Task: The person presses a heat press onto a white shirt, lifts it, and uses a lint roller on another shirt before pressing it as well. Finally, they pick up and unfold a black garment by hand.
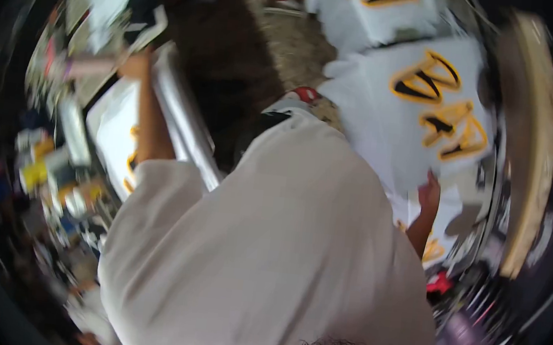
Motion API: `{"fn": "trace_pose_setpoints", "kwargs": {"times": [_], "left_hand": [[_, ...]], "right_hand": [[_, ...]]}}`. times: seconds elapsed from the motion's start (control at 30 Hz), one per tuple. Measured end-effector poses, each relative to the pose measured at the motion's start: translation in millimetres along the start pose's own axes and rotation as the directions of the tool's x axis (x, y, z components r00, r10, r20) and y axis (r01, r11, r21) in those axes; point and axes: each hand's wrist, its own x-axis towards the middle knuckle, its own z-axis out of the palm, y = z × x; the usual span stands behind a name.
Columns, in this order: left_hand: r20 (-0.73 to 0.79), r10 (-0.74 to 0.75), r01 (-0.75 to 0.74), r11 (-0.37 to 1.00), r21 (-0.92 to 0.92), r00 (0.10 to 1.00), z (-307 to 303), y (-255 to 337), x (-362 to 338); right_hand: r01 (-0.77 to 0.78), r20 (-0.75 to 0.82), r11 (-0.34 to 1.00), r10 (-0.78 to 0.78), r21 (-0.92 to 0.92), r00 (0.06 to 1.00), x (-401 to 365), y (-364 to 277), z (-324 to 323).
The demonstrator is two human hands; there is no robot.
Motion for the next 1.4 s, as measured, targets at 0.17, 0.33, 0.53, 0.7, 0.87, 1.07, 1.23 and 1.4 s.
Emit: {"fn": "trace_pose_setpoints", "kwargs": {"times": [0.17,0.33,0.53,0.7,0.87,1.07,1.23,1.4], "left_hand": [[0.229,0.076,0.037,0.892,-0.451,0.97,2,36,8],[0.422,0.615,0.192,0.406,-0.894,0.665,-132,251,-112],[0.103,0.994,0.506,0.104,-0.856,-0.03,-260,412,-230],[-0.103,0.97,0.425,0.001,-0.905,-0.22,-291,458,-237],[-0.109,0.937,0.402,0.036,-0.915,-0.331,-276,457,-238],[0.078,0.993,0.315,0.101,-0.944,-0.085,-205,452,-242],[0.006,0.977,-0.074,-0.01,-0.997,-0.214,-181,435,-237],[0.106,0.933,0.114,0.154,-0.982,-0.344,-169,443,-231]], "right_hand": [[-0.031,-0.539,0.927,-0.19,-0.374,0.821,-42,-29,91],[0.25,-0.497,0.61,-0.774,-0.752,0.392,-38,-6,117],[0.57,0.008,0.761,-0.597,-0.31,0.802,-38,-32,293],[0.527,-0.302,0.815,-0.579,-0.241,0.757,-28,-62,330],[0.366,-0.234,0.919,-0.391,-0.146,0.89,-14,-59,330],[0.33,-0.202,0.918,-0.289,0.218,0.936,33,-72,328],[0.123,-0.185,0.98,-0.093,0.156,0.978,48,-61,308],[-0.03,-0.061,0.987,0.04,0.155,0.997,-4,-27,317]]}}
